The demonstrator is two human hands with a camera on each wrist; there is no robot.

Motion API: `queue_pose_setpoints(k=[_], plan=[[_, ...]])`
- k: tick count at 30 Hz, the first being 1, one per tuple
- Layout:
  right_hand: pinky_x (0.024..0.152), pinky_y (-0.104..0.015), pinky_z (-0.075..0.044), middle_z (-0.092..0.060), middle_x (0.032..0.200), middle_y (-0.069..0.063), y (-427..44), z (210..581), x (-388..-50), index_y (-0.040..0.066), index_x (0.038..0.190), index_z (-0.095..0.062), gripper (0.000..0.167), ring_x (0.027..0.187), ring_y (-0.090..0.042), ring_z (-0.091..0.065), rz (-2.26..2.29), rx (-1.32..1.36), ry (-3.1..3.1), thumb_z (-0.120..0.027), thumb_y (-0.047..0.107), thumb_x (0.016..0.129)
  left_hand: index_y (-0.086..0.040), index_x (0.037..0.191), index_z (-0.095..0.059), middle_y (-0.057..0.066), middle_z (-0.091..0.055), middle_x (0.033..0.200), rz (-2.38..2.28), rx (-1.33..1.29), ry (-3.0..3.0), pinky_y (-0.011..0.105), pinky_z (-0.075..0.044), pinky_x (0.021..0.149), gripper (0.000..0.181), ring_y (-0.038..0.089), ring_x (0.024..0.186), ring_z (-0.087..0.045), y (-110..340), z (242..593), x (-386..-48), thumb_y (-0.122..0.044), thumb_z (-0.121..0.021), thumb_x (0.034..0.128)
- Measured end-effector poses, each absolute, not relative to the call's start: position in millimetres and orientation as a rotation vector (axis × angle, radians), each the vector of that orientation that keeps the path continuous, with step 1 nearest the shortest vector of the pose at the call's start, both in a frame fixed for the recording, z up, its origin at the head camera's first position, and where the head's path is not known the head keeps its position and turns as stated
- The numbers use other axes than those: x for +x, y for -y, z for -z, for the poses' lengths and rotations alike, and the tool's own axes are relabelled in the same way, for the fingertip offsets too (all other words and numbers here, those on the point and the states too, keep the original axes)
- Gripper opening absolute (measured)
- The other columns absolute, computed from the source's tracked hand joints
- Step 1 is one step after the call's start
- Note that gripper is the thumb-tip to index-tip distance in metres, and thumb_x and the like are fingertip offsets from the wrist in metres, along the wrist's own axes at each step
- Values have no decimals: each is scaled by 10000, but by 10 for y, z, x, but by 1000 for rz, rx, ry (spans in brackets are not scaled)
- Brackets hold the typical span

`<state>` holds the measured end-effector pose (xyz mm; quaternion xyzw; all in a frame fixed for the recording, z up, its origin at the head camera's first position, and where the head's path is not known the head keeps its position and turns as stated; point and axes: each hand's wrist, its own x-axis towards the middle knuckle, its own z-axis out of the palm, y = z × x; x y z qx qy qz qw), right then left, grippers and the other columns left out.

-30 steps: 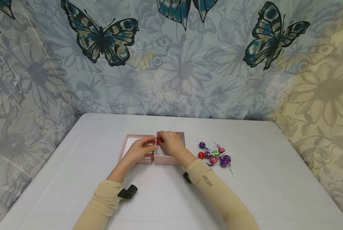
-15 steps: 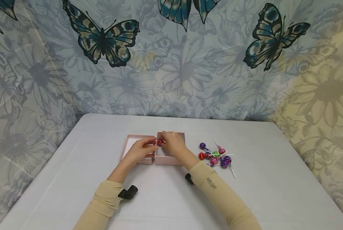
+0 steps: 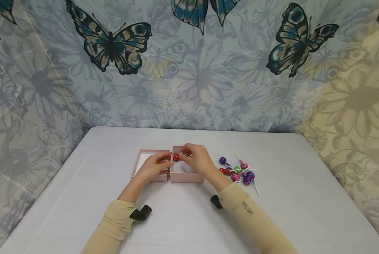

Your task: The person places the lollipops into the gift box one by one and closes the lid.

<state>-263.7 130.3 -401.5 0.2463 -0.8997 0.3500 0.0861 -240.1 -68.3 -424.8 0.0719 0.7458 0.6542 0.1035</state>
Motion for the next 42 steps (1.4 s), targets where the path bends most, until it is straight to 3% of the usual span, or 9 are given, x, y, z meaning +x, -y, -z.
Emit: queue_pose_setpoints(k=[5, 14, 16, 21, 23, 28, 35, 42], plan=[[720, -307, -595, -711, 902, -6, -1435, 3999, -2561, 63, 1039, -720, 210, 849, -169, -674, -1247, 574, 2674, -753, 195, 878, 6, 1404, -491, 204, -574, 1295, -1924, 194, -2197, 336, -600, 778, 521, 270, 1052, -644, 687, 4231, -2382, -96, -678, 928], [852, -349, -550, -705, 1053, -11, -1738, 3980, -2352, 73, 1177, -680, 409, 988, -170, -637, -1633, 351, 2586, -728, 359, 888, -7, 1400, -503, 198, -568, 1306, -1934, 172, -2189, 339, -599, 783, 514, 267, 1070, -634, 714, 4278, -2400, -94, -681, 925], [732, -316, -552, -697, 1077, -17, -1811, 3967, -2312, 85, 1193, -670, 444, 990, -179, -630, -1717, 272, 2593, -730, 393, 879, -7, 1399, -503, 195, -569, 1304, -1936, 176, -2189, 343, -600, 782, 513, 263, 1063, -633, 723, 4286, -2404, -91, -680, 925], [732, -380, -554, -679, 1131, -26, -2007, 3988, -2213, 98, 1215, -651, 465, 1002, -180, -631, -1844, 132, 2612, -733, 403, 874, -12, 1402, -502, 181, -573, 1303, -1931, 175, -2200, 347, -598, 793, 513, 261, 1062, -633, 732, 4280, -2398, -85, -676, 926], [873, -432, -544, -677, 1138, -23, -2089, 4011, -2172, 92, 1212, -648, 454, 1027, -194, -632, -1866, 120, 2605, -732, 389, 879, -10, 1405, -497, 180, -568, 1314, -1934, 174, -2200, 348, -596, 800, 517, 264, 1070, -631, 733, 4279, -2398, -76, -675, 924], [878, -372, -559, -685, 1110, -35, -2289, 4048, -2053, 46, 1218, -632, 459, 1027, -291, -635, -1872, 102, 2611, -726, 354, 891, -3, 1398, -502, 187, -572, 1305, -1937, 166, -2197, 350, -596, 797, 513, 256, 1052, -636, 735, 4261, -2396, -75, -678, 922], [787, -255, -562, -689, 1066, -49, -2565, 4085, -1918, 46, 1183, -656, 435, 930, -146, -640, -1617, 60, 2733, -721, 364, 894, -7, 1395, -509, 192, -576, 1288, -1923, 178, -2197, 353, -596, 797, 512, 254, 1047, -639, 717, 4236, -2394, -107, -684, 925], [692, -223, -519, -709, 942, -3, -2760, 4155, -1800, 89, 1082, -714, 289, 846, -140, -630, -1254, 203, 2816, -743, 298, 884, -7, 1390, -513, 187, -582, 1284, -1923, 197, -2192, 365, -592, 811, 511, 259, 1057, -633, 698, 4243, -2384, -107, -689, 920]])
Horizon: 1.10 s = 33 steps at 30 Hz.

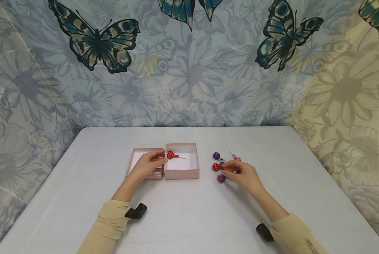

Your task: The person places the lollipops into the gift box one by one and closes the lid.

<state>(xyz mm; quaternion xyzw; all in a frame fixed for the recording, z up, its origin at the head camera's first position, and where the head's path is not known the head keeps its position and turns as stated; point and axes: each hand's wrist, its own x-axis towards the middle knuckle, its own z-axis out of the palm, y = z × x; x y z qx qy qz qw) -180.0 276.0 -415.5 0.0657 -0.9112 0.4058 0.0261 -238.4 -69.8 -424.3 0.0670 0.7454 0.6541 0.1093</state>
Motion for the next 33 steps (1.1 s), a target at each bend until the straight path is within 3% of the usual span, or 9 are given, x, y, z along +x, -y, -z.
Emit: queue_pose_setpoints(k=[7, 17, 26, 33], plan=[[717, -212, -575, -706, 944, -27, -2756, 4204, -1764, 64, 1024, -727, 219, 840, -160, -645, -1080, 410, 2777, -794, 136, 828, 13, 1387, -506, 204, -572, 1289, -1925, 201, -2190, 362, -595, 802, 508, 269, 1064, -630, 697, 4248, -2389, -88, -682, 921], [771, -371, -579, -697, 958, 1, -2708, 4207, -1773, 80, 1009, -725, 259, 870, -186, -635, -849, 517, 2827, -832, 145, 782, 19, 1410, -474, 207, -541, 1343, -1927, 211, -2176, 384, -586, 834, 533, 286, 1083, -624, 694, 4242, -2382, -62, -670, 921], [755, -374, -574, -682, 961, -7, -2705, 4197, -1782, 62, 1010, -711, 285, 857, -188, -632, -738, 604, 2869, -837, 83, 755, 19, 1411, -472, 205, -539, 1343, -1933, 203, -2158, 365, -587, 830, 534, 288, 1086, -621, 691, 4220, -2377, -65, -672, 923], [760, -350, -572, -675, 963, 32, -2690, 4212, -1796, 107, 1003, -717, 257, 865, -151, -630, -694, 630, 2886, -831, 117, 773, 27, 1404, -478, 209, -545, 1336, -1936, 203, -2167, 370, -587, 831, 527, 283, 1082, -620, 689, 4239, -2388, -63, -671, 922]])
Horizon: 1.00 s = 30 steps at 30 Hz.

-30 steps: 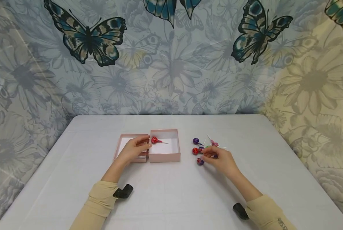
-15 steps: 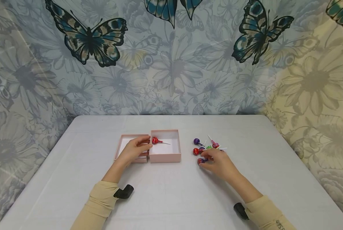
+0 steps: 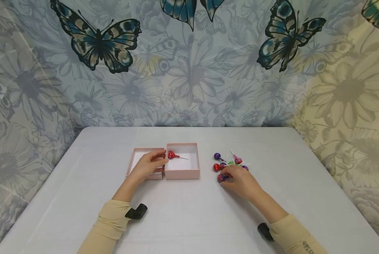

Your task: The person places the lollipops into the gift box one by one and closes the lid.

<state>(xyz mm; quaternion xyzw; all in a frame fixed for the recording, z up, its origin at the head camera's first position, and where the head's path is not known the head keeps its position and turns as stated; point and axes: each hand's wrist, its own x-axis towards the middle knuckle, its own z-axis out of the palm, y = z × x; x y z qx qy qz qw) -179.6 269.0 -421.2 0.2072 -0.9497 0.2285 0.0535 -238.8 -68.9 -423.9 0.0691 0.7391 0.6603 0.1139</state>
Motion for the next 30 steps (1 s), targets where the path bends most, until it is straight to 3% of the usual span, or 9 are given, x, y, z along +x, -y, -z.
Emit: queue_pose_setpoints(k=[10, 20, 24, 27, 29, 30], plan=[[769, -335, -597, -713, 954, 23, -2574, 4093, -1873, 89, 1024, -718, 263, 889, -174, -677, -888, 638, 2826, -825, 117, 785, 14, 1396, -496, 204, -572, 1294, -1929, 183, -2173, 367, -591, 813, 516, 262, 1039, -644, 698, 4236, -2373, -112, -678, 930], [804, -243, -569, -704, 985, 31, -2468, 3985, -1924, 156, 1056, -724, 284, 897, -149, -640, -1380, 431, 2783, -780, 336, 843, -5, 1393, -508, 187, -576, 1288, -1932, 170, -2175, 352, -595, 800, 517, 249, 1037, -644, 696, 4232, -2380, -108, -690, 921], [677, -271, -551, -690, 1043, -20, -2398, 3917, -1943, 150, 1111, -704, 346, 923, -202, -626, -1560, 311, 2770, -765, 370, 851, -4, 1389, -512, 188, -579, 1281, -1932, 158, -2175, 348, -597, 794, 512, 245, 1024, -646, 691, 4243, -2387, -104, -691, 920], [510, -264, -452, -681, 1030, -57, -2331, 3865, -1975, 162, 1153, -679, 390, 878, -300, -618, -1646, 218, 2769, -757, 397, 852, 10, 1388, -508, 197, -575, 1285, -1938, 169, -2173, 351, -596, 798, 507, 247, 1034, -639, 690, 4250, -2393, -83, -683, 921], [442, -254, -379, -680, 1013, -77, -2278, 3839, -2013, 174, 1165, -670, 407, 828, -360, -603, -1690, 174, 2760, -756, 414, 848, 3, 1392, -506, 192, -573, 1295, -1939, 165, -2169, 349, -595, 800, 512, 241, 1047, -633, 689, 4248, -2394, -80, -684, 919], [446, -254, -399, -681, 1013, -80, -2248, 3825, -2032, 176, 1171, -667, 416, 819, -373, -599, -1713, 158, 2750, -759, 416, 844, 4, 1393, -504, 193, -571, 1299, -1939, 167, -2168, 349, -595, 800, 514, 242, 1050, -631, 689, 4247, -2395, -80, -684, 919]])
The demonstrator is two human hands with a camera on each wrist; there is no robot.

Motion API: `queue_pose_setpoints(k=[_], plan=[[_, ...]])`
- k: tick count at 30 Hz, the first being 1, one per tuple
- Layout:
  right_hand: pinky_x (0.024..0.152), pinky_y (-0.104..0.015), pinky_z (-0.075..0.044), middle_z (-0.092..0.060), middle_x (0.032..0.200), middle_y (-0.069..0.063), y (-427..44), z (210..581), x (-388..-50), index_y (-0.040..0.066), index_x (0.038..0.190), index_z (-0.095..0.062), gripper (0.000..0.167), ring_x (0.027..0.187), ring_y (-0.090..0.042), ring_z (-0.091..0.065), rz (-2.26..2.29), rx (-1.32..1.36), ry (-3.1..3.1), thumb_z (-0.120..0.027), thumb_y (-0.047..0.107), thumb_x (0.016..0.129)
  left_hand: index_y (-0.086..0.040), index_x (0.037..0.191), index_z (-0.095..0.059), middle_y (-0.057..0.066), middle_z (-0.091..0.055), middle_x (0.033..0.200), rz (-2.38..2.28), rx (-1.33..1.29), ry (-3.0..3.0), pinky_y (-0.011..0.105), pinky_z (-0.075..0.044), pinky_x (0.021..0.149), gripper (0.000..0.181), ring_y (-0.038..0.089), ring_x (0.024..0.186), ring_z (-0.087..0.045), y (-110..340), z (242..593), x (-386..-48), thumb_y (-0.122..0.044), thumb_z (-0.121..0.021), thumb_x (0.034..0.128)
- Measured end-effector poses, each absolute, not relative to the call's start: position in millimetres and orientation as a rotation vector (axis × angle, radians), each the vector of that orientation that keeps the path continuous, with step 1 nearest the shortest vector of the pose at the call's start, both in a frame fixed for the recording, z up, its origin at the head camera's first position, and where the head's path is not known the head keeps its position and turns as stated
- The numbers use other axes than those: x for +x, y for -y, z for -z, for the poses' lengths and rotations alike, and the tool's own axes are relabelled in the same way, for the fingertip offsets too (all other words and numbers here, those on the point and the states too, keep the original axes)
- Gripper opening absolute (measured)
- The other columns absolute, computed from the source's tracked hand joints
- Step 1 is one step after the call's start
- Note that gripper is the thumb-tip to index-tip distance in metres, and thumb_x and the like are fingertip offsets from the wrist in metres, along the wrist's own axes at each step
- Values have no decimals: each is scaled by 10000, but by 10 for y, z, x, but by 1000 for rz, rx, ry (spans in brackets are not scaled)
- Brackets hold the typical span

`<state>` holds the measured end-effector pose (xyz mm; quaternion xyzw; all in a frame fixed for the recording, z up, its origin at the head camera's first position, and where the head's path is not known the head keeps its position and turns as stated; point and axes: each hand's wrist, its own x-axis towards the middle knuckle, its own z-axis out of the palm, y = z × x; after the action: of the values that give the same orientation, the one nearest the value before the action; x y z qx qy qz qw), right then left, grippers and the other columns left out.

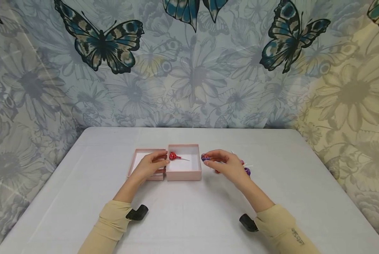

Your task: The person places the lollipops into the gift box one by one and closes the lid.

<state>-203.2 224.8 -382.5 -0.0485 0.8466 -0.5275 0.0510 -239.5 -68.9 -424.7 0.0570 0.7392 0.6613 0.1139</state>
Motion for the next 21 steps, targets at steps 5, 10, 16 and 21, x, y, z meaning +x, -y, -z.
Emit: queue_pose_setpoints(k=[5, 10, 16, 21], plan=[[740, -287, -566, -675, 1097, -65, -2079, 3779, -2139, 124, 1206, -660, 464, 937, -237, -634, 1710, -144, -2528, -765, 397, 846, 0, 1399, -499, 202, -560, 1311, -1939, 169, -2159, 344, -596, 796, 525, 240, 1055, -630, 697, 4243, -2397, -107, -688, 921], [914, -310, -538, -662, 1161, -48, -1903, 3773, -2252, 88, 1226, -645, 473, 1058, -163, -618, 1821, -187, -2449, -767, 352, 854, 9, 1403, -491, 214, -551, 1321, -1946, 184, -2152, 347, -594, 803, 527, 248, 1056, -633, 711, 4245, -2390, -109, -682, 927], [937, -332, -532, -664, 1162, -67, -1731, 3854, -2404, 54, 1247, -631, 451, 1059, -171, -626, 1862, -260, -2362, -749, 288, 881, 7, 1395, -503, 205, -563, 1307, -1955, 166, -2155, 350, -596, 795, 521, 242, 1050, -634, 705, 4249, -2393, -95, -689, 919], [945, -410, -518, -672, 1152, -56, -1611, 3901, -2506, 91, 1226, -658, 460, 1061, -192, -621, 1770, -274, -2396, -754, 360, 865, 16, 1385, -509, 202, -571, 1299, -1954, 176, -2166, 354, -597, 793, 511, 245, 1049, -637, 694, 4271, -2415, -107, -689, 922]])
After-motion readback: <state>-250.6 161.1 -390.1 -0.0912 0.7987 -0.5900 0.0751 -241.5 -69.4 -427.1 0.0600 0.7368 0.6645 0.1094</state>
